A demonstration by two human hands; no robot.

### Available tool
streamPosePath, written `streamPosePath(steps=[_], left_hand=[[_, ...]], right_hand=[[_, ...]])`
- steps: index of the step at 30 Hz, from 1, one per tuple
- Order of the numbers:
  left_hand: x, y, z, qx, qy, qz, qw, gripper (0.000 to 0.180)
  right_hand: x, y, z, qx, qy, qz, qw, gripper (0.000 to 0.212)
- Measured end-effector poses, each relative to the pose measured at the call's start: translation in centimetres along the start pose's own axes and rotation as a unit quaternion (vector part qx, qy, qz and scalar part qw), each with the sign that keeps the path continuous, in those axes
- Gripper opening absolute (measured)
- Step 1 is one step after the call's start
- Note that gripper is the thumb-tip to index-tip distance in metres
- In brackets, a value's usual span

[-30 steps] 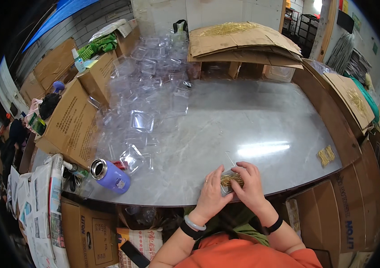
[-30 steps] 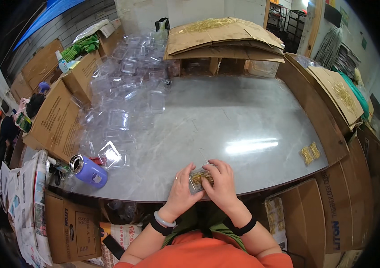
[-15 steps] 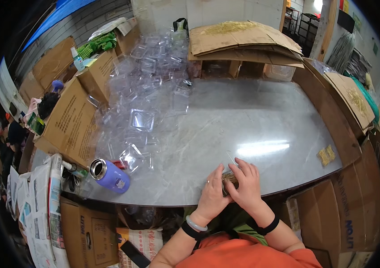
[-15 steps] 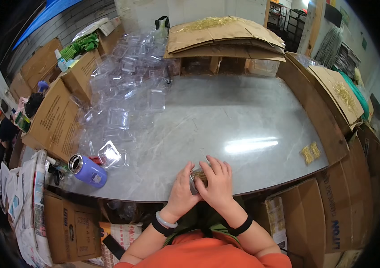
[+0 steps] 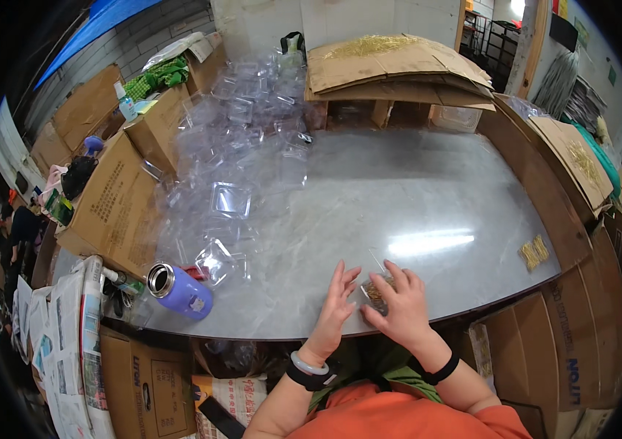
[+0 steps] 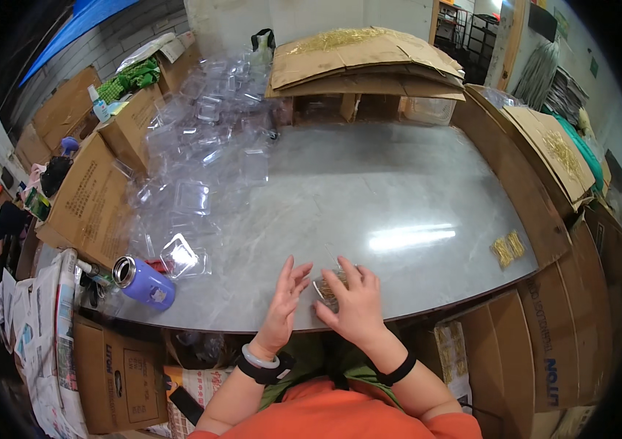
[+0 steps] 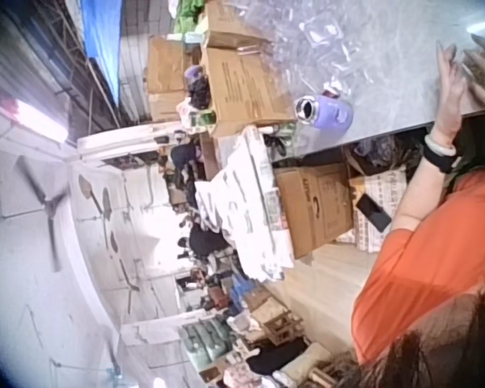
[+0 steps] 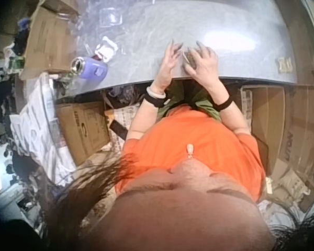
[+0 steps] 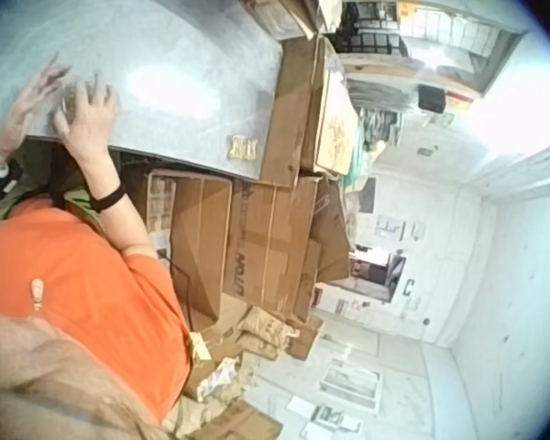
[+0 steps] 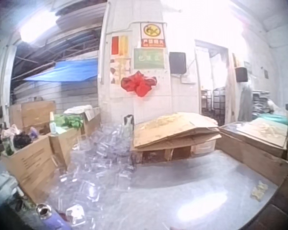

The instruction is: Packaging small gold-colored metal fasteners into plastic bags on a work table.

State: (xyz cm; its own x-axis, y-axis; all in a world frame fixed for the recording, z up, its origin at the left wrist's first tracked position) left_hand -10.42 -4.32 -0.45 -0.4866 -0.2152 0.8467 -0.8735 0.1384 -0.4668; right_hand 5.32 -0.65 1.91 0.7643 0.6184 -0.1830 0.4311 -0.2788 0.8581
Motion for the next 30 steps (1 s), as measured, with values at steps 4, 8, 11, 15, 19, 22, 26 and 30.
streamPosePath(steps=[4,8,11,15,19,22,26,30], left_hand=[[0.2,-0.1,0.1,0.033,-0.007,-0.049,0.998,0.065],[-0.2,-0.1,0.7,0.038,-0.024,-0.138,0.989,0.056],[0.2,0.1,0.4,0.043,-0.042,-0.19,0.98,0.05],[0.2,-0.2,0.5,0.049,-0.062,-0.277,0.958,0.043],[0.4,-0.8,0.3,0.038,-0.07,-0.356,0.931,0.043],[-0.2,-1.5,0.3,0.015,-0.115,-0.458,0.881,0.042],[-0.4,-2.5,0.0,0.004,-0.118,-0.518,0.847,0.045],[-0.6,-3.5,-0.1,0.003,-0.105,-0.545,0.832,0.048]], right_hand=[[-0.2,1.7,-0.6,0.032,-0.02,-0.042,0.998,0.064],[-0.1,1.8,-0.7,0.032,-0.007,0.006,0.999,0.063],[0.0,1.3,-0.4,0.039,-0.011,0.009,0.999,0.063],[-0.2,1.3,-0.4,0.049,-0.011,0.043,0.998,0.065],[0.0,1.2,-0.2,0.024,-0.036,0.013,0.999,0.065],[1.0,1.4,0.2,0.042,-0.065,-0.105,0.991,0.056],[4.6,0.9,1.7,0.043,-0.122,-0.232,0.964,0.045],[2.8,2.0,1.3,0.057,0.006,-0.164,0.985,0.038]])
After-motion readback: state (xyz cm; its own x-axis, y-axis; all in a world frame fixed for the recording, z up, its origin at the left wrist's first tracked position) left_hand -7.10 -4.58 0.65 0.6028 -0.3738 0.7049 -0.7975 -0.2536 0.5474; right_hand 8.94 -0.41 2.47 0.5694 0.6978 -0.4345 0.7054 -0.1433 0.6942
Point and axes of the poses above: each hand's wrist, its own z-axis away from the middle knuckle, its own y-axis out of the back of the hand, x = y × z, the point moved 4 cm from there along -z, towards the middle knuckle, and after that the axes turned 8 degrees about z, right-handed, at the moved point
